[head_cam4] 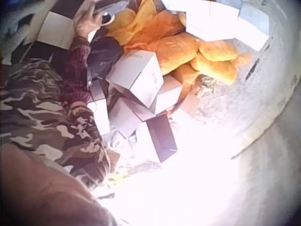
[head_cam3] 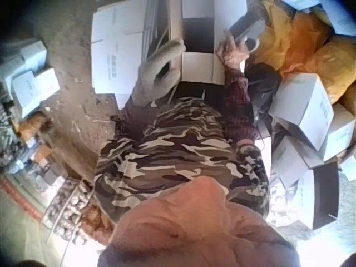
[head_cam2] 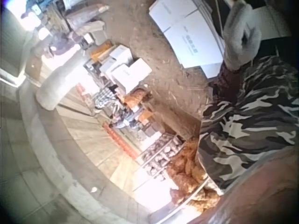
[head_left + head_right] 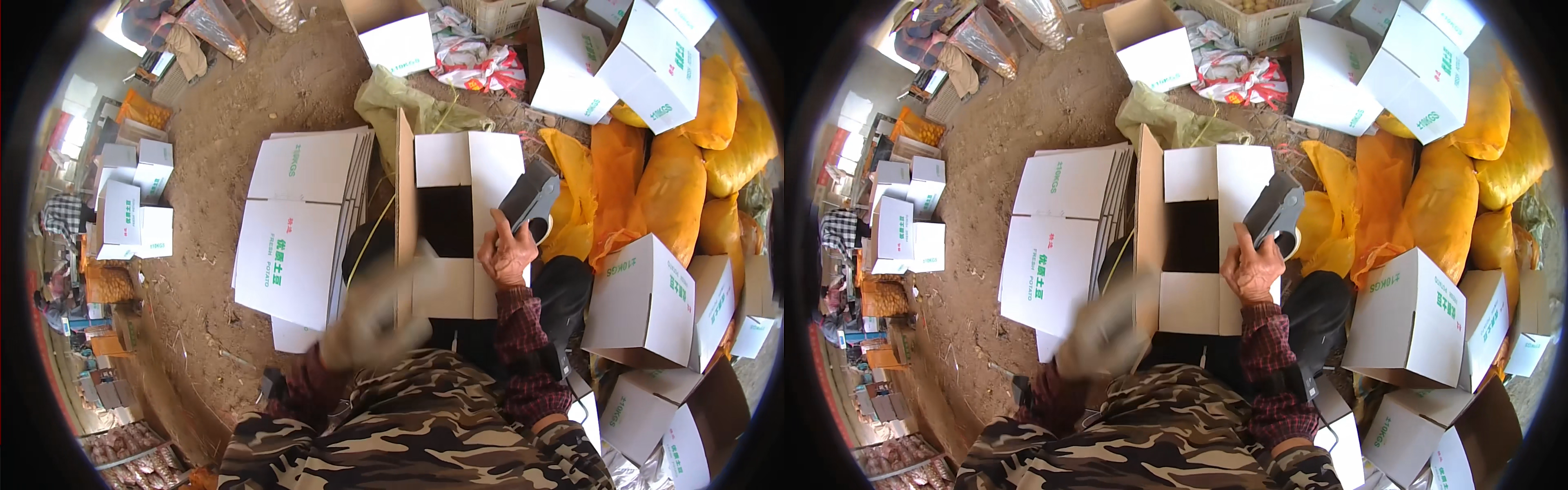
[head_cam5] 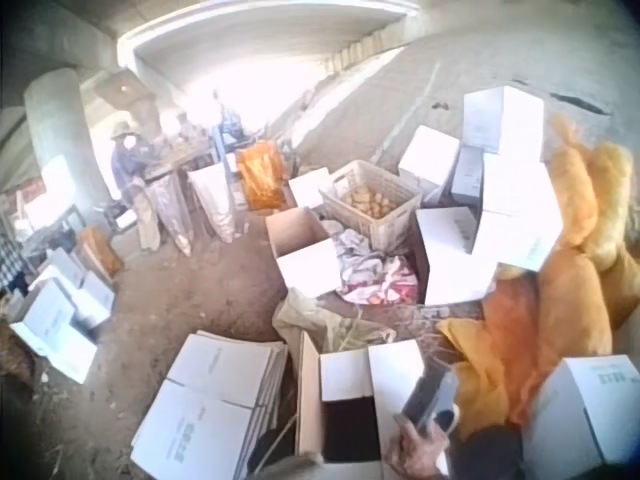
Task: Assembling cardboard boxes and securing them with a tape dispenser in a produce warehouse.
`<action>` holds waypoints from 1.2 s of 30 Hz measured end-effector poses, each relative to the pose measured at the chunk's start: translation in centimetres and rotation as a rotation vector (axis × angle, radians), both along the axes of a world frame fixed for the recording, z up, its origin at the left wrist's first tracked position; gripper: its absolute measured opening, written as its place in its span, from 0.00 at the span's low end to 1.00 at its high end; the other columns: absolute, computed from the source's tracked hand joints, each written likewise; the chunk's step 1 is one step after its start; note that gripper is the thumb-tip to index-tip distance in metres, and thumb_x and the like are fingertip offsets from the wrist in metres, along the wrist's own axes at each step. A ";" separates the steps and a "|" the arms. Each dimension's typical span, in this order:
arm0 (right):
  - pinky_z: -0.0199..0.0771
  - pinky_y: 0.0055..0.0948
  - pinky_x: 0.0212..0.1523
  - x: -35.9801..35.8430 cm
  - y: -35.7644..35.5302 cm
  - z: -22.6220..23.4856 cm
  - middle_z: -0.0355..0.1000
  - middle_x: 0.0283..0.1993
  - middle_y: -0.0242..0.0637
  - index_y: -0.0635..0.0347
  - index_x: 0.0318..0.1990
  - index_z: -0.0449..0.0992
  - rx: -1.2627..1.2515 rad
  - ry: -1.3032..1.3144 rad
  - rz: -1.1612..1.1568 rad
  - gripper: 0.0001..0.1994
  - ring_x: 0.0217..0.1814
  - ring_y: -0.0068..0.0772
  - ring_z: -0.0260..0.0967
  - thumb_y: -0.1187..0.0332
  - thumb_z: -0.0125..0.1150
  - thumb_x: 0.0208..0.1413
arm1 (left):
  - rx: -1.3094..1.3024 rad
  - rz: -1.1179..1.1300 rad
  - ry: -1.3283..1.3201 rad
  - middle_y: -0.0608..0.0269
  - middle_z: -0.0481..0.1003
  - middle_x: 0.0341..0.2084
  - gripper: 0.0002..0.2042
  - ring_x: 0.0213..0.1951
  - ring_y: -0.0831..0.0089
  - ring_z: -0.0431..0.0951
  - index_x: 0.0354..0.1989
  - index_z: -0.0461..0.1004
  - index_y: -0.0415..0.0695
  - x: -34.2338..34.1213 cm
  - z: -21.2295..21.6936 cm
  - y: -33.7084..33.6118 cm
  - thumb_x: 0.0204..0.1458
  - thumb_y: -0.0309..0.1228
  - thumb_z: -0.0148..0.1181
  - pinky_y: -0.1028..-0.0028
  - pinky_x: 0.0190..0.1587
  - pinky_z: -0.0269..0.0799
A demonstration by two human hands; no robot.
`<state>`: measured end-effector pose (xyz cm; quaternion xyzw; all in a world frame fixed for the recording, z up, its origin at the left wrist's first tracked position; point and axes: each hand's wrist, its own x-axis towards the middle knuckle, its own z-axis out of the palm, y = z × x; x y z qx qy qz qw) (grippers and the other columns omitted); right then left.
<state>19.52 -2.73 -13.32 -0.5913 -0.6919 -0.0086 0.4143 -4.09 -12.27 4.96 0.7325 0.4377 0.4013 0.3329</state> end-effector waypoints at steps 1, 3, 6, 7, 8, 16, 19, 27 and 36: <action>0.76 0.47 0.32 0.0 -0.1 0.0 0.67 0.34 0.48 0.44 0.51 0.84 0.015 -0.001 0.000 0.23 0.29 0.53 0.72 0.72 0.65 0.43 | 0.052 0.310 -0.059 0.42 0.79 0.60 0.23 0.59 0.55 0.82 0.66 0.72 0.29 -1.0 -1.5 2.9 0.63 0.23 0.60 0.64 0.64 0.75; 0.75 0.45 0.31 0.2 -0.1 0.5 0.67 0.33 0.47 0.45 0.50 0.84 0.035 0.121 0.040 0.22 0.28 0.52 0.72 0.72 0.65 0.43 | 0.104 0.428 -0.201 0.42 0.77 0.62 0.24 0.61 0.61 0.80 0.72 0.64 0.30 -4.3 -6.6 12.1 0.70 0.27 0.54 0.67 0.63 0.75; 0.73 0.45 0.29 -0.4 0.4 -0.3 0.67 0.32 0.46 0.45 0.48 0.85 0.059 0.049 0.121 0.20 0.27 0.52 0.72 0.71 0.65 0.43 | -0.068 0.302 -0.137 0.43 0.62 0.76 0.38 0.77 0.55 0.61 0.79 0.56 0.38 -3.5 -14.2 22.3 0.67 0.46 0.62 0.64 0.77 0.56; 0.73 0.45 0.29 -0.8 0.6 -0.3 0.68 0.32 0.47 0.44 0.47 0.85 0.070 0.002 0.150 0.20 0.27 0.52 0.72 0.71 0.65 0.43 | -0.113 0.224 -0.254 0.43 0.59 0.77 0.42 0.78 0.55 0.58 0.80 0.54 0.39 -2.7 -14.4 24.4 0.65 0.49 0.63 0.65 0.77 0.54; 0.74 0.45 0.30 -0.8 0.9 0.0 0.67 0.31 0.47 0.45 0.46 0.85 0.077 0.004 0.110 0.19 0.27 0.53 0.72 0.70 0.65 0.43 | -0.150 0.223 -0.182 0.43 0.60 0.77 0.41 0.78 0.54 0.59 0.79 0.55 0.39 -1.5 -13.2 26.1 0.65 0.50 0.61 0.65 0.77 0.56; 0.75 0.49 0.35 0.4 -0.4 0.4 0.70 0.31 0.52 0.47 0.48 0.85 0.000 0.047 0.169 0.19 0.32 0.57 0.73 0.66 0.64 0.44 | 0.086 0.268 0.700 0.42 0.63 0.72 0.42 0.74 0.40 0.60 0.74 0.64 0.43 7.0 -16.4 25.3 0.57 0.58 0.61 0.46 0.75 0.52; 0.74 0.52 0.36 -1.1 -0.4 -0.6 0.71 0.32 0.52 0.46 0.49 0.85 -0.033 0.148 0.286 0.19 0.33 0.58 0.73 0.63 0.64 0.46 | 0.182 0.230 0.628 0.45 0.60 0.76 0.49 0.78 0.43 0.54 0.77 0.62 0.52 1.8 -19.9 28.6 0.52 0.71 0.56 0.46 0.78 0.44; 0.78 0.46 0.37 0.1 1.6 3.3 0.77 0.30 0.46 0.50 0.39 0.84 -0.198 0.121 0.383 0.10 0.33 0.55 0.76 0.67 0.63 0.49 | -0.010 0.233 0.679 0.39 0.78 0.58 0.49 0.64 0.43 0.75 0.75 0.66 0.53 1.0 -18.7 26.7 0.50 0.76 0.53 0.44 0.72 0.57; 0.80 0.28 0.33 -1.1 1.5 12.1 0.79 0.39 0.42 0.65 0.58 0.75 -0.597 1.124 0.582 0.20 0.28 0.29 0.76 0.81 0.51 0.57 | 0.069 0.586 0.704 0.46 0.78 0.57 0.38 0.59 0.45 0.76 0.65 0.74 0.47 -2.5 -18.5 20.1 0.57 0.65 0.58 0.48 0.61 0.67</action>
